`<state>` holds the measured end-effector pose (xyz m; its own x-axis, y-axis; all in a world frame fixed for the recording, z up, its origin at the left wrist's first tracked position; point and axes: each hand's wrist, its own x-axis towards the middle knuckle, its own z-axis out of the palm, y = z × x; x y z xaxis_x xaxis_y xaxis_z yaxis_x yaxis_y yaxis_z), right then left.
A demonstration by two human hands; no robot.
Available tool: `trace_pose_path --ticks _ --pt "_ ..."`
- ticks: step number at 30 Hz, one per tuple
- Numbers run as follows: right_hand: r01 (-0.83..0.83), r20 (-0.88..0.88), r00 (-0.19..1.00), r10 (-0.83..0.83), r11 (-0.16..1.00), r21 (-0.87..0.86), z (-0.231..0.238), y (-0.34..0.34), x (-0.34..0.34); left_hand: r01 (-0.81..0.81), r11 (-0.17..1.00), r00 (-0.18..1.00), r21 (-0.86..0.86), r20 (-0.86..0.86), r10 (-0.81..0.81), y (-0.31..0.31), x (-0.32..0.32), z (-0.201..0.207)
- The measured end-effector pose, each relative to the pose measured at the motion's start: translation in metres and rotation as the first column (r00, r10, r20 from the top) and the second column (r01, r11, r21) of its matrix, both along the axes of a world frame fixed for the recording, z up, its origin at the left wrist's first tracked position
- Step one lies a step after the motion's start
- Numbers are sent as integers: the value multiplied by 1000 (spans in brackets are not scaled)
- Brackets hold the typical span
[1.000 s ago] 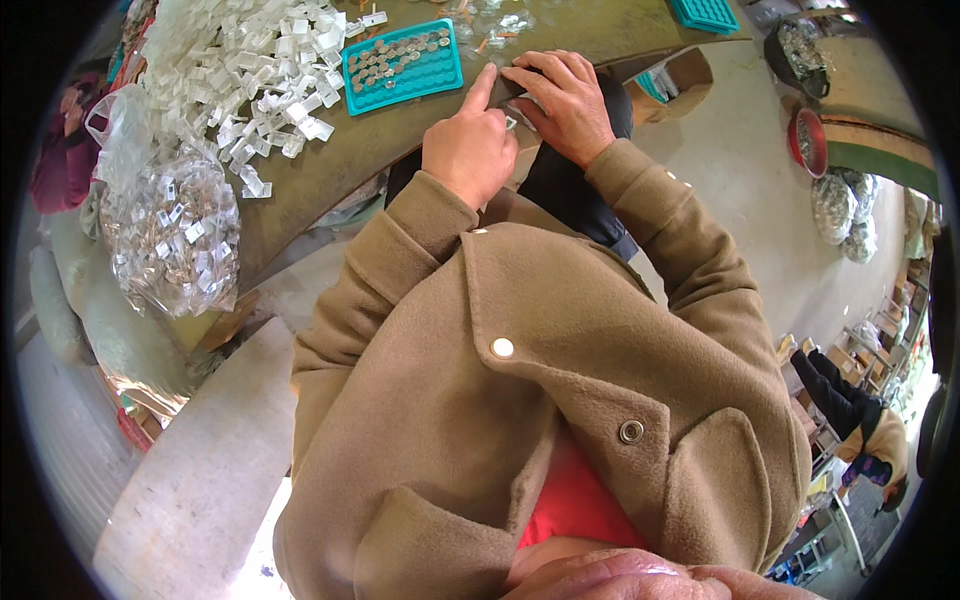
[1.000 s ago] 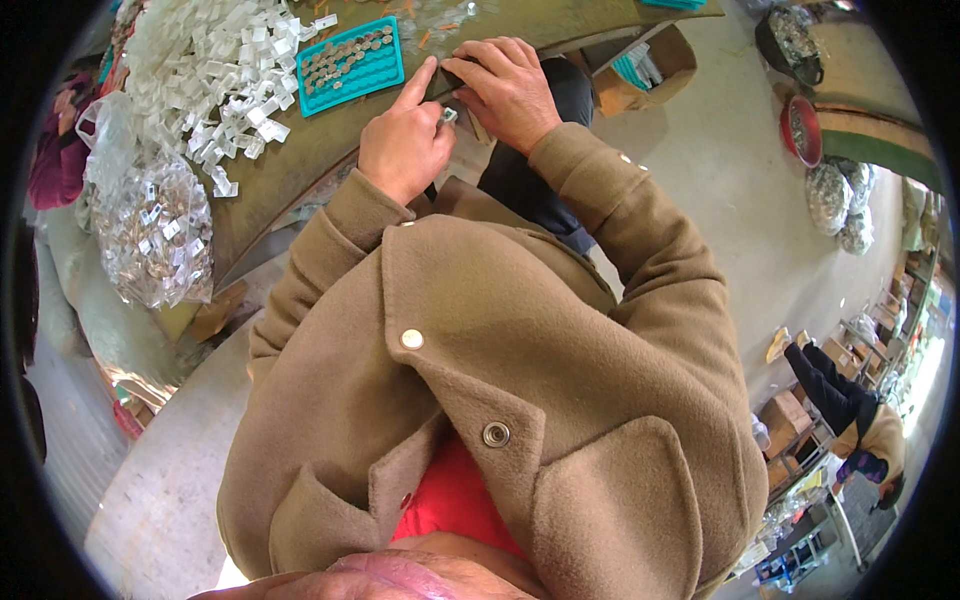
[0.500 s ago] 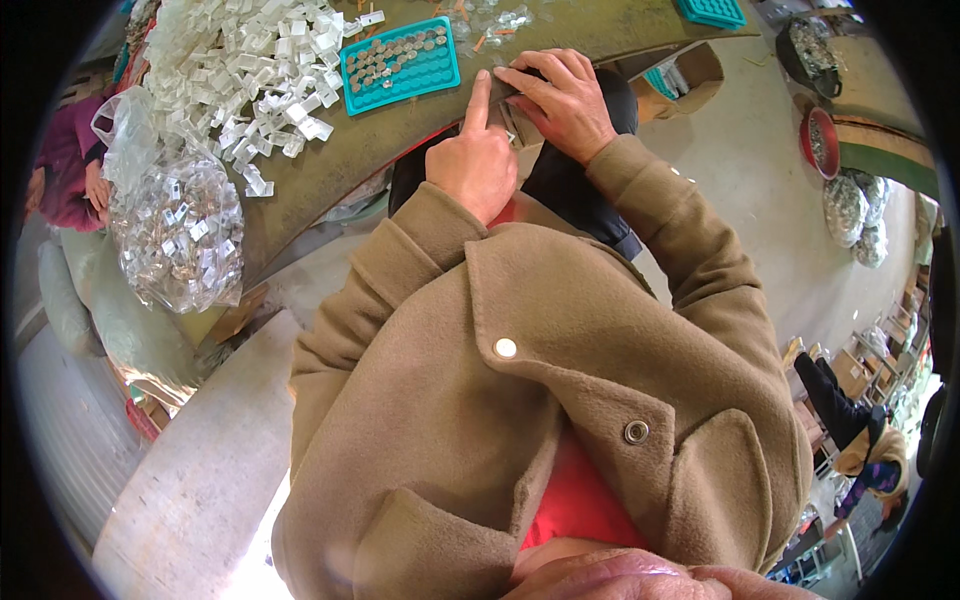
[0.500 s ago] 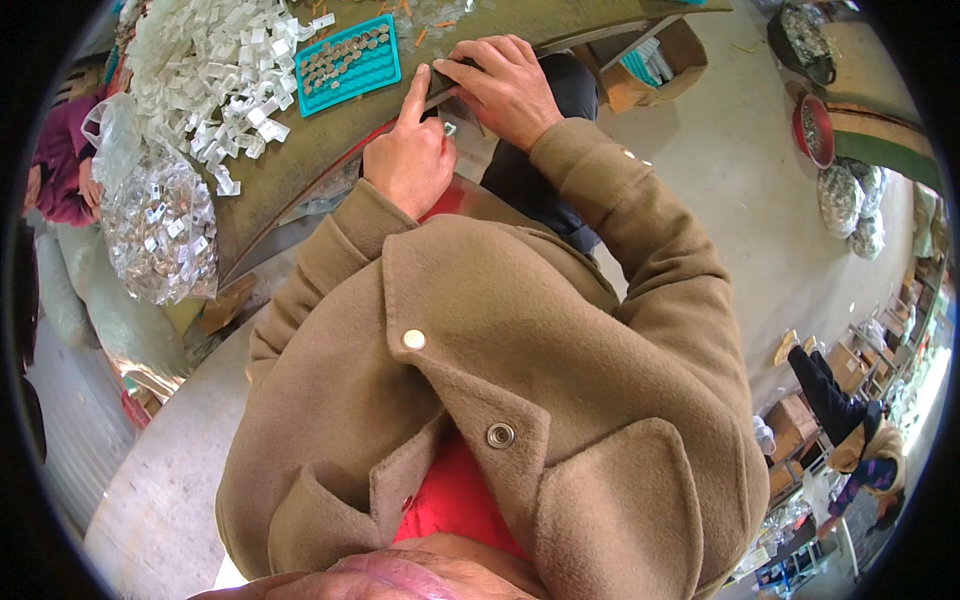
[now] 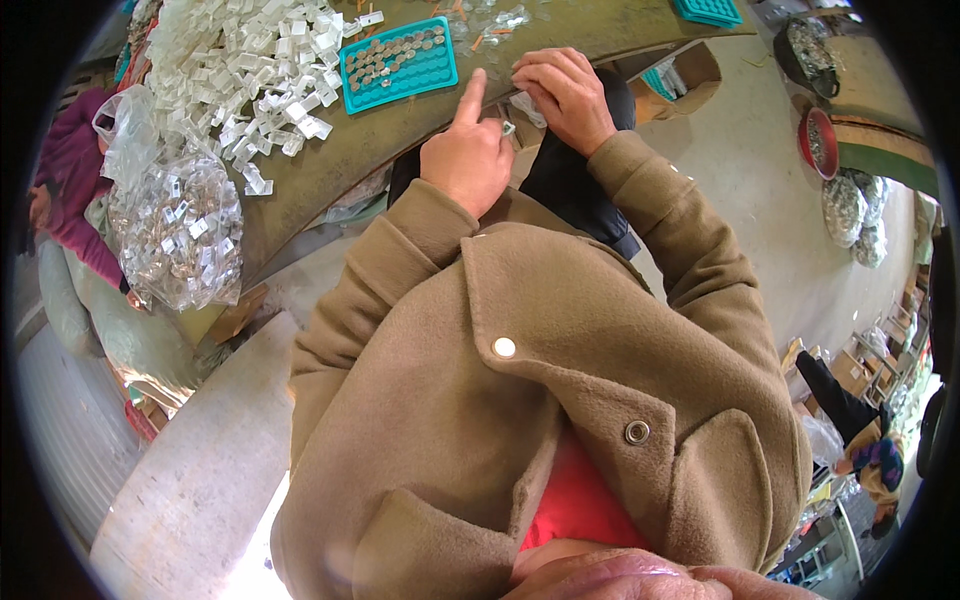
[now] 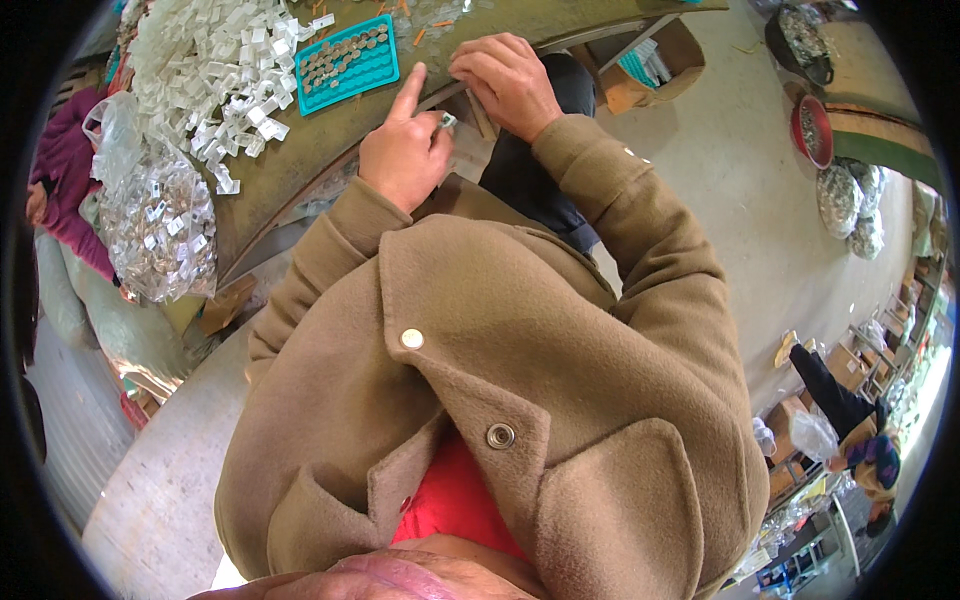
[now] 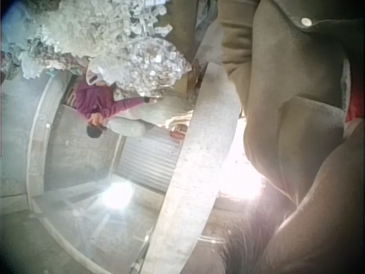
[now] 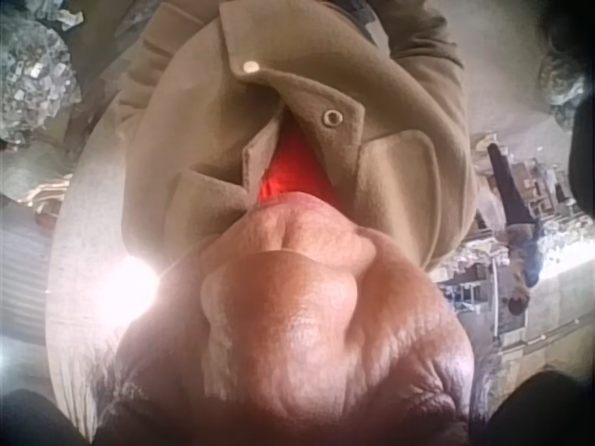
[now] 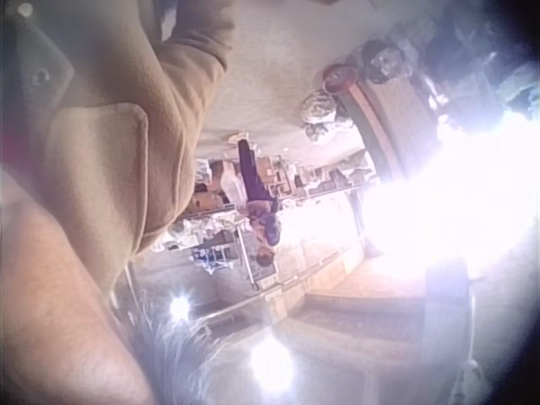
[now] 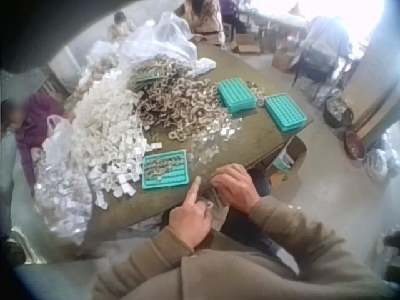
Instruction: The person repeatedly picks small white rectangular components and metallic rings from a table, inserts the rings into the components, and places the assembled units into a blue tray. The person occasionally uses a red light to illuminate the components during assembly.
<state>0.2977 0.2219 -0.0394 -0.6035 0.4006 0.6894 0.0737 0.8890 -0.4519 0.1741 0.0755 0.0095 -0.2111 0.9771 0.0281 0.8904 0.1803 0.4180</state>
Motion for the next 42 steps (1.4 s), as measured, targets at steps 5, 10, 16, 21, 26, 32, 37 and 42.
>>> trace_pose_path --ticks 5,10,16,21,26,32,37,42 --pt "35 -172 970 -171 801 -598 11 -5 -14 -106 924 956 367 295 -7 -2 -9 -2" --pt "-122 -216 971 -99 570 -812 34 -11 -18 -314 942 152 -117 973 172 -13 -23 9" --pt "-324 -296 945 136 298 -898 67 -45 -14 -219 951 -317 -220 938 144 -23 -43 14" --pt "-339 -329 940 92 130 -932 74 -57 -25 -241 954 -372 -176 925 77 -30 -44 16" --pt "-323 -296 945 139 254 -912 75 -65 -32 -263 947 -351 -185 933 86 -39 -53 17" --pt "-291 -269 957 111 343 -893 75 -72 -45 -301 939 -399 -165 916 32 -49 -59 15" --pt "-496 -497 867 28 -35 -868 75 -78 -55 -262 947 -463 -185 885 45 -54 -61 19" --pt "-482 -503 863 37 -237 -844 78 -83 -62 -273 948 -479 -164 878 14 -53 -59 19"
